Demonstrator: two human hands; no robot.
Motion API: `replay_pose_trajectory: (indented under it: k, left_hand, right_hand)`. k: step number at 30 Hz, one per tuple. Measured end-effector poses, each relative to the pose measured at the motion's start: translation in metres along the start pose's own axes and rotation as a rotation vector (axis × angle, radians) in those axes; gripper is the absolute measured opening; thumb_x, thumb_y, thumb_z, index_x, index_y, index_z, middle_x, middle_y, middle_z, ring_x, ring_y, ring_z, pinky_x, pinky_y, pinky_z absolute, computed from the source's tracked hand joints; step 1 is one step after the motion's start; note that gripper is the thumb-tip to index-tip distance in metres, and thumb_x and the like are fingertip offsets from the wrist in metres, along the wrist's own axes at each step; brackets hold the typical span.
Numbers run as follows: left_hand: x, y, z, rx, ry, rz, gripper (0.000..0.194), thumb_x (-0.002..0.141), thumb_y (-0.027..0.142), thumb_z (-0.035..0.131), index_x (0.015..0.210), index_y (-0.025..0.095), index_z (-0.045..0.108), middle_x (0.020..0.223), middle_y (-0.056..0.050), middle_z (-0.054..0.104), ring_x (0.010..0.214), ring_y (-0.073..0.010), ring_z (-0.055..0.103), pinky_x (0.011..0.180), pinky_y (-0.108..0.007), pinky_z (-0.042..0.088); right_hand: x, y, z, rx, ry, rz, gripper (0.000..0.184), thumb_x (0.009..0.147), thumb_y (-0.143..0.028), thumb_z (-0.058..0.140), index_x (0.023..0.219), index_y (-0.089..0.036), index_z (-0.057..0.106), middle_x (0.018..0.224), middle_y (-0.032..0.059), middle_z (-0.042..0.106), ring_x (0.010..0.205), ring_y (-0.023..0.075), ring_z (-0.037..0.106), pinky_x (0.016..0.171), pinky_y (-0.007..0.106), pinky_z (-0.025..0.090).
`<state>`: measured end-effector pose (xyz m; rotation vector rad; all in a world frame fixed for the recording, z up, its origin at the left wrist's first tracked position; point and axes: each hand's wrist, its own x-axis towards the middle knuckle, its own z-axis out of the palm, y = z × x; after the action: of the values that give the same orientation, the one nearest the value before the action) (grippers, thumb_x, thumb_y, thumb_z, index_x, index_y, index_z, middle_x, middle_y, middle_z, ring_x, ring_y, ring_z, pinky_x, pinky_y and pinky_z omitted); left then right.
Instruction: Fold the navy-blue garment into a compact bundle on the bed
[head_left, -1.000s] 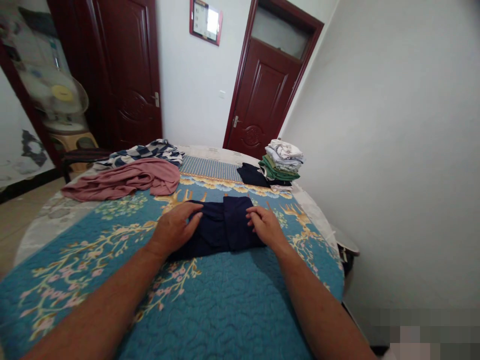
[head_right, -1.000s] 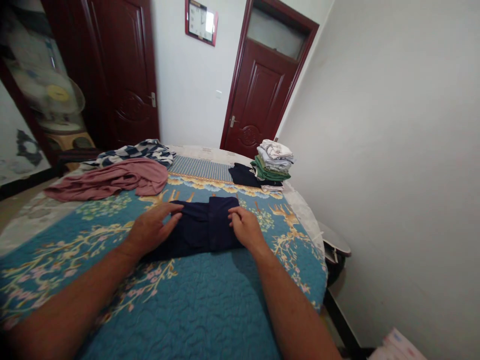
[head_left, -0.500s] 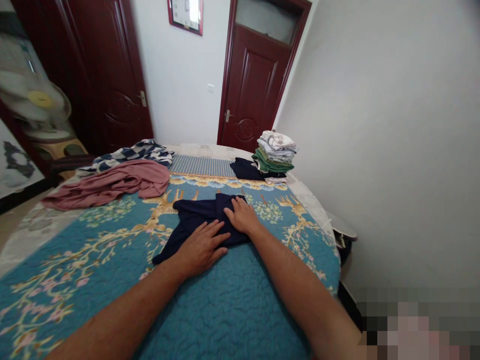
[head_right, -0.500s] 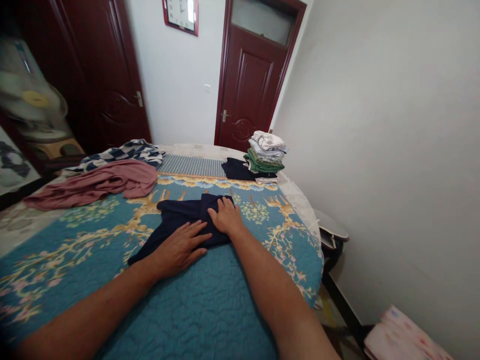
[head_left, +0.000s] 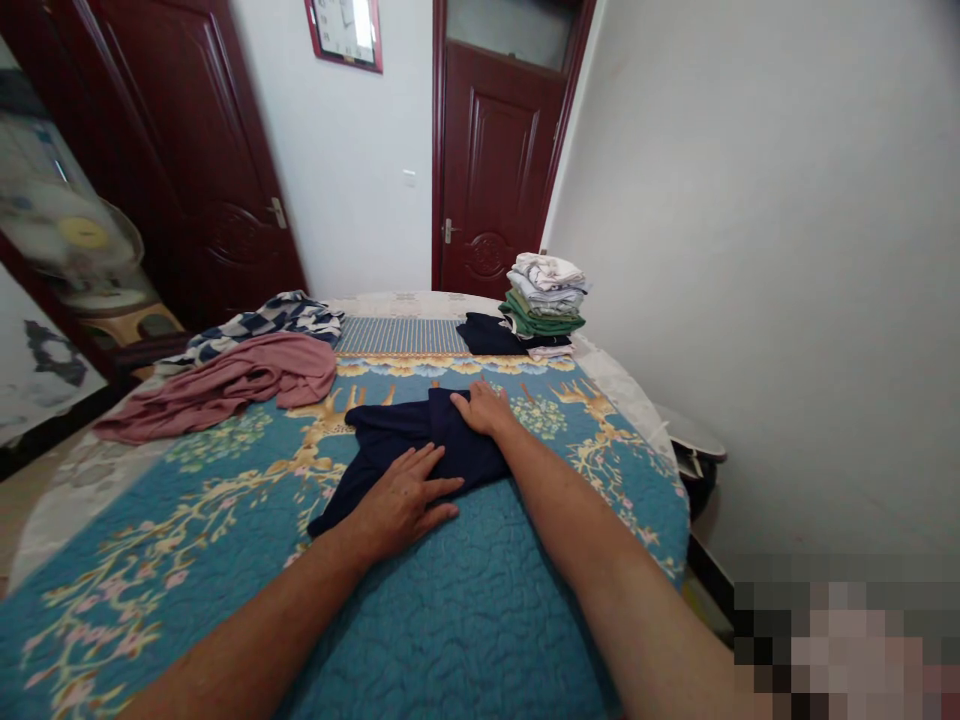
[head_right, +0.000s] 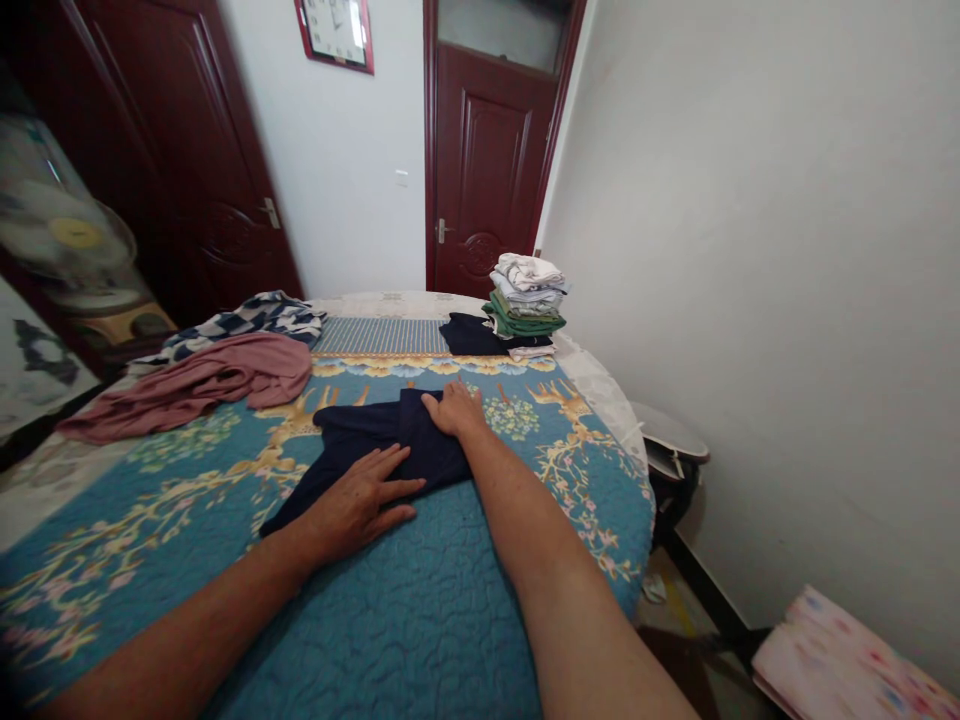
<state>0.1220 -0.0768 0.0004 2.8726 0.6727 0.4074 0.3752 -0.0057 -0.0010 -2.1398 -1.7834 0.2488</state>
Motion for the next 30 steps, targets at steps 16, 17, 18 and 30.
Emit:
replay_pose_trajectory:
  k: [16,17,18,30]
  left_hand:
    - [0.001,-0.010,0.008,0.032,0.047,0.012,0.042,0.098,0.048,0.064,0.139,0.042,0.070,0.161,-0.010,0.053,0.150,-0.0390,0.046,0.120,-0.066,0.040]
    - [0.001,-0.010,0.009,0.033,0.050,0.015,0.042,0.098,0.048,0.064,0.140,0.042,0.070,0.161,-0.010,0.054,0.150,-0.0387,0.046,0.120,-0.066,0.039]
    - [0.001,-0.011,0.010,0.035,0.053,0.016,0.042,0.099,0.048,0.063,0.140,0.042,0.070,0.161,-0.010,0.054,0.150,-0.0384,0.046,0.121,-0.066,0.039]
    - [0.010,-0.010,0.000,0.059,0.181,-0.019,0.047,0.106,0.051,0.046,0.132,0.024,0.075,0.143,-0.012,0.070,0.140,-0.0306,0.060,0.120,-0.053,0.047]
  right_hand:
    - [-0.055,0.012,-0.003,-0.105,0.383,-0.047,0.048,0.111,-0.045,0.038,0.135,-0.017,0.067,0.135,0.0154,0.070,0.129,0.0283,0.061,0.113,0.043,0.039]
    - [-0.060,0.013,-0.003,-0.107,0.373,-0.057,0.048,0.111,-0.046,0.038,0.136,-0.017,0.067,0.138,0.0157,0.068,0.131,0.0286,0.060,0.115,0.043,0.038]
    - [-0.065,0.014,-0.003,-0.108,0.362,-0.067,0.049,0.110,-0.046,0.039,0.139,-0.016,0.066,0.142,0.0160,0.067,0.133,0.0291,0.059,0.116,0.044,0.038]
    - [-0.133,0.019,-0.006,-0.079,0.145,-0.087,0.080,0.105,-0.066,0.037,0.166,-0.014,0.034,0.171,0.0173,0.032,0.159,0.0373,0.028,0.128,0.060,0.019]
